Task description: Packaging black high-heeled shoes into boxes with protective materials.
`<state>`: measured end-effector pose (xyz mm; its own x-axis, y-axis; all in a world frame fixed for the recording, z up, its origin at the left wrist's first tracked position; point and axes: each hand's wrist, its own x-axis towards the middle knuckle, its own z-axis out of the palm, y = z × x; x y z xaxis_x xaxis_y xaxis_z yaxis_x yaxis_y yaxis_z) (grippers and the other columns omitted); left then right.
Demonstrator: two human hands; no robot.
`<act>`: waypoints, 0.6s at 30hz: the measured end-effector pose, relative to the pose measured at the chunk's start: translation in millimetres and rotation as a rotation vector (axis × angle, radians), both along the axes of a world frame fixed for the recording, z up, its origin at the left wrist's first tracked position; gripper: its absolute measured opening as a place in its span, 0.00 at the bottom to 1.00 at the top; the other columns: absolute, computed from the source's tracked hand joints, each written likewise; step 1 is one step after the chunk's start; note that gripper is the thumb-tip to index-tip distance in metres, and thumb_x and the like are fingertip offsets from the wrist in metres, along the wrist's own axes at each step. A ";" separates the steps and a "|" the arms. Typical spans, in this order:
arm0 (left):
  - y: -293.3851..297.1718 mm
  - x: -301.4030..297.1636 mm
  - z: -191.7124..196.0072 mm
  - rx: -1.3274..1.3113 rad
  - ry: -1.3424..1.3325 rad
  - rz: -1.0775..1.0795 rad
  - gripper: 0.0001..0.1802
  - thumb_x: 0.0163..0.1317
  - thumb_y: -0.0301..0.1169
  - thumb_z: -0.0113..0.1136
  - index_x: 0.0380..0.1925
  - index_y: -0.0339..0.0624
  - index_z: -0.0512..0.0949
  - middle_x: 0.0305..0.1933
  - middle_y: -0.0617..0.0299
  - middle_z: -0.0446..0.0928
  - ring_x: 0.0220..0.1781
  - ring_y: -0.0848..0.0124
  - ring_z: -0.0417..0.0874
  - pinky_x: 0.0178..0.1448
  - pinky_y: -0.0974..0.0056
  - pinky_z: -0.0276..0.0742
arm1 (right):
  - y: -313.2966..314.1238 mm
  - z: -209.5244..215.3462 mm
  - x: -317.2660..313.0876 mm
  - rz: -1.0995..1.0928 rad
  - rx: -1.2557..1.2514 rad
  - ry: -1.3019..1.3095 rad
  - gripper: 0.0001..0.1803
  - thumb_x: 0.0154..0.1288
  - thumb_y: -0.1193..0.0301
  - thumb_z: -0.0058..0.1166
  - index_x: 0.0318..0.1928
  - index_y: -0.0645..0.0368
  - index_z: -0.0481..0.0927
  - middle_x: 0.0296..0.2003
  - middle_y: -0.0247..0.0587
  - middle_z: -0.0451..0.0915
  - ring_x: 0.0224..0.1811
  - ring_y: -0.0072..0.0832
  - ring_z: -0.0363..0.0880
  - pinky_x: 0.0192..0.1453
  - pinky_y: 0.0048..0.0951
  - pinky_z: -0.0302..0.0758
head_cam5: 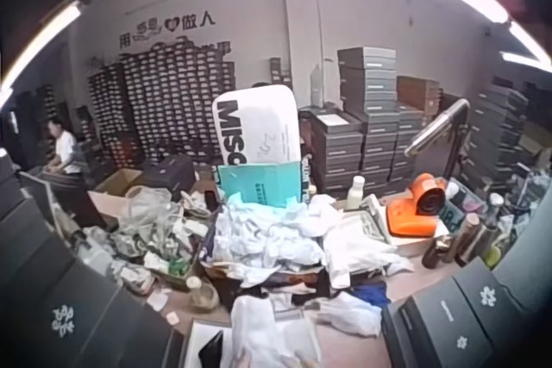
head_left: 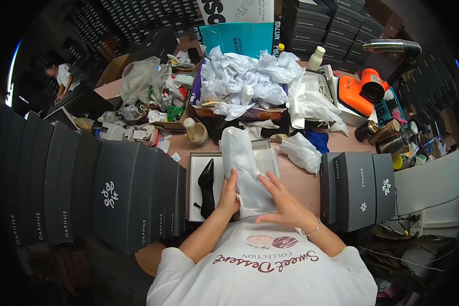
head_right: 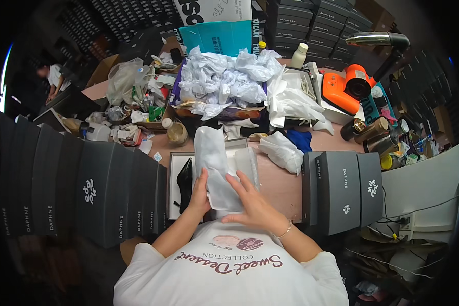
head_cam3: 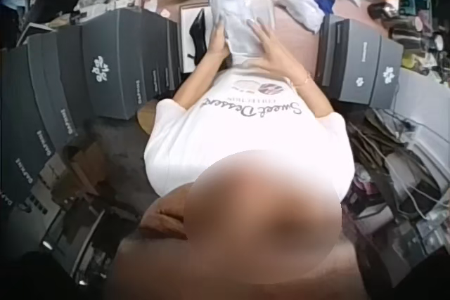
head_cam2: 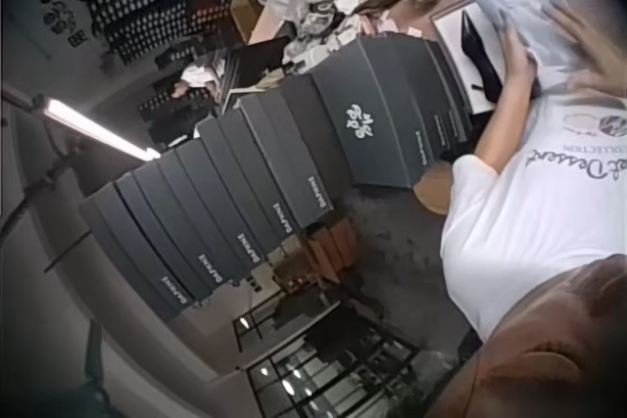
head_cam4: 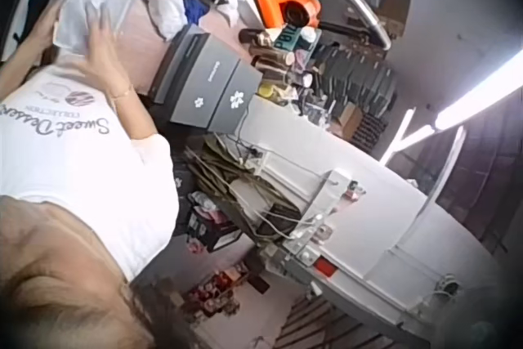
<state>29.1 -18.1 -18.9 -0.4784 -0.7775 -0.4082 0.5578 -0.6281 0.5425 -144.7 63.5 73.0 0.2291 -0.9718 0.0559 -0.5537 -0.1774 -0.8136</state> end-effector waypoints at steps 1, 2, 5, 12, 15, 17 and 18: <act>7.2 -4.4 -1.8 -0.074 -0.103 0.032 0.35 0.68 0.48 0.52 0.65 0.37 0.57 0.57 0.52 0.73 0.59 0.61 0.75 0.60 0.58 0.73 | -1.1 3.0 7.3 -0.047 0.049 0.018 0.35 0.54 0.62 0.67 0.61 0.59 0.72 0.67 0.55 0.57 0.67 0.51 0.61 0.68 0.41 0.62; 17.0 -9.7 -2.3 -0.148 -0.206 0.062 0.36 0.68 0.49 0.52 0.65 0.36 0.57 0.57 0.52 0.72 0.61 0.61 0.74 0.62 0.59 0.70 | 0.1 -9.7 7.7 -0.061 0.047 -0.077 0.34 0.54 0.63 0.67 0.61 0.59 0.72 0.67 0.55 0.58 0.67 0.50 0.61 0.67 0.40 0.62; 11.7 10.3 17.7 -0.740 -0.560 -0.107 0.41 0.66 0.53 0.54 0.66 0.32 0.56 0.62 0.50 0.68 0.67 0.61 0.66 0.68 0.58 0.60 | 1.3 -45.2 -5.5 -0.168 0.020 -0.347 0.30 0.54 0.68 0.64 0.58 0.62 0.74 0.65 0.55 0.59 0.66 0.48 0.62 0.66 0.38 0.63; 34.6 -12.1 16.0 0.127 0.185 0.032 0.36 0.67 0.55 0.48 0.65 0.42 0.62 0.64 0.54 0.69 0.66 0.57 0.69 0.70 0.50 0.62 | 1.2 -44.5 34.6 -0.137 -0.053 -0.270 0.32 0.60 0.69 0.58 0.64 0.62 0.65 0.65 0.56 0.59 0.68 0.53 0.57 0.70 0.45 0.55; 14.1 6.4 -10.7 0.130 0.097 0.106 0.28 0.69 0.44 0.51 0.64 0.42 0.63 0.62 0.54 0.71 0.62 0.62 0.73 0.65 0.54 0.70 | -7.0 -9.3 5.0 -0.168 -0.330 0.200 0.32 0.61 0.66 0.58 0.65 0.59 0.65 0.65 0.55 0.60 0.70 0.53 0.54 0.71 0.47 0.54; 7.1 17.6 -5.8 0.018 -0.025 -0.001 0.26 0.70 0.40 0.49 0.64 0.42 0.63 0.61 0.54 0.72 0.60 0.61 0.76 0.61 0.56 0.75 | -27.7 11.9 -9.6 -0.242 -0.474 0.191 0.29 0.61 0.62 0.58 0.62 0.53 0.70 0.66 0.48 0.61 0.70 0.51 0.54 0.70 0.58 0.49; 12.0 19.0 1.0 0.031 -0.012 -0.022 0.25 0.71 0.40 0.47 0.64 0.42 0.63 0.61 0.54 0.72 0.60 0.61 0.76 0.61 0.56 0.75 | -39.8 17.9 -13.0 -0.193 -0.517 0.316 0.27 0.61 0.62 0.58 0.61 0.52 0.72 0.66 0.46 0.62 0.70 0.51 0.54 0.70 0.60 0.48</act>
